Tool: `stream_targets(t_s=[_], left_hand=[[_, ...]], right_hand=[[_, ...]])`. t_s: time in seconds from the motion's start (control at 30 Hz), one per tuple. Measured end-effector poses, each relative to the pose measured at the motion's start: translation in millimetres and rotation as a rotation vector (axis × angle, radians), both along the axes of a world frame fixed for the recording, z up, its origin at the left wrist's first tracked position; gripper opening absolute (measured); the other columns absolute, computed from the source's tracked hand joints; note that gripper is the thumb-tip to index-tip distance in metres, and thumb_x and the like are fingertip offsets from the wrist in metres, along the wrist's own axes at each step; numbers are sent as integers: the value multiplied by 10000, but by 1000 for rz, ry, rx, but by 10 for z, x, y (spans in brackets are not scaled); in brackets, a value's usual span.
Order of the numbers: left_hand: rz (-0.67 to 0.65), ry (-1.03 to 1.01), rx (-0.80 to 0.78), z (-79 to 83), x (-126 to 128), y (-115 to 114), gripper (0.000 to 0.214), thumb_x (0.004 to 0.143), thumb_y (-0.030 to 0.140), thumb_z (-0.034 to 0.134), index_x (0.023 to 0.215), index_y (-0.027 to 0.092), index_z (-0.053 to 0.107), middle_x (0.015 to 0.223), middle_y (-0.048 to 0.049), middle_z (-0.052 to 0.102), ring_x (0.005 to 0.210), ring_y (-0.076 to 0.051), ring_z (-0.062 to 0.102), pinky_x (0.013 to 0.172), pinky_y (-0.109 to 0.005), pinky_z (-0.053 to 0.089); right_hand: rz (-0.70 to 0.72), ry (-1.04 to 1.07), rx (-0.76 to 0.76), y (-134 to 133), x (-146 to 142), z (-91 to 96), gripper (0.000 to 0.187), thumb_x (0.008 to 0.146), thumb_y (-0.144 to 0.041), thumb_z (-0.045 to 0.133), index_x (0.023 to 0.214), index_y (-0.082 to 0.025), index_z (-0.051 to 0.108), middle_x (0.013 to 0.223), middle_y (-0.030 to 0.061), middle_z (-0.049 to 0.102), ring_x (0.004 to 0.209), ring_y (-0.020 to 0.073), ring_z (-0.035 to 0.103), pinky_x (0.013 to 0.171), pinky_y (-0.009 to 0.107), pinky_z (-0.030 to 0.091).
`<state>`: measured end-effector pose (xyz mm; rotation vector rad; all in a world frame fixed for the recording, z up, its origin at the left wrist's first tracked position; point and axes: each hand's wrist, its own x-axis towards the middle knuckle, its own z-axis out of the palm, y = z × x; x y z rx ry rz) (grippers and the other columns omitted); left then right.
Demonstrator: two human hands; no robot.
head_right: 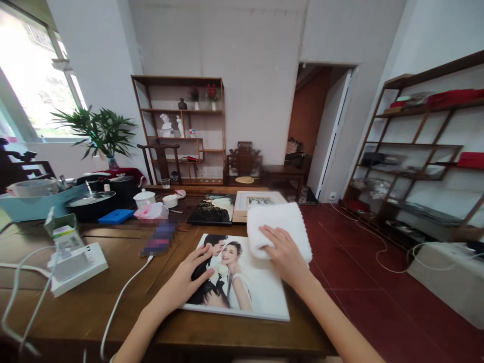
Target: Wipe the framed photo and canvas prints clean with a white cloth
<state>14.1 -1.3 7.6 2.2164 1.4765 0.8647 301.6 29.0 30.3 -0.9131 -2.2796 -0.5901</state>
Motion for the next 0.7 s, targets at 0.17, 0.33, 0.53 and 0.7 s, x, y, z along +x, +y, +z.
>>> stream_targets(t_s=[0.17, 0.33, 0.53, 0.7], left_hand=[[70, -28, 19, -23, 15, 6, 415, 792, 399, 523, 1165, 222, 564, 1342, -67, 466, 1274, -229, 370, 1070, -399, 266], [78, -55, 62, -58, -10, -152, 404, 780, 370, 539, 1154, 222, 565, 1350, -70, 452, 1271, -239, 374, 1061, -411, 286], [90, -121, 96, -74, -18, -339, 359, 811, 346, 500, 1132, 204, 575, 1318, -79, 482, 1228, -233, 431, 1040, -386, 332], [56, -56, 141, -110, 12, -250, 328, 812, 321, 504, 1103, 201, 596, 1277, -81, 518, 1245, -242, 404, 1049, -417, 317]], right_hand=[[-84, -14, -230, 3, -264, -185, 266, 643, -21, 499, 832, -174, 606, 1053, 111, 596, 1008, 263, 522, 844, 413, 430], [-109, 72, -229, -1, -360, -239, 121, 817, -262, 519, 827, -165, 591, 1071, 140, 574, 996, 267, 521, 820, 400, 430], [-99, 74, -232, 26, -339, -321, 131, 835, -263, 506, 848, -169, 596, 1158, 151, 574, 1117, 272, 481, 897, 414, 396], [-107, 60, -235, 11, -341, -302, 125, 826, -250, 512, 849, -165, 601, 1165, 156, 577, 1122, 267, 484, 910, 418, 390]])
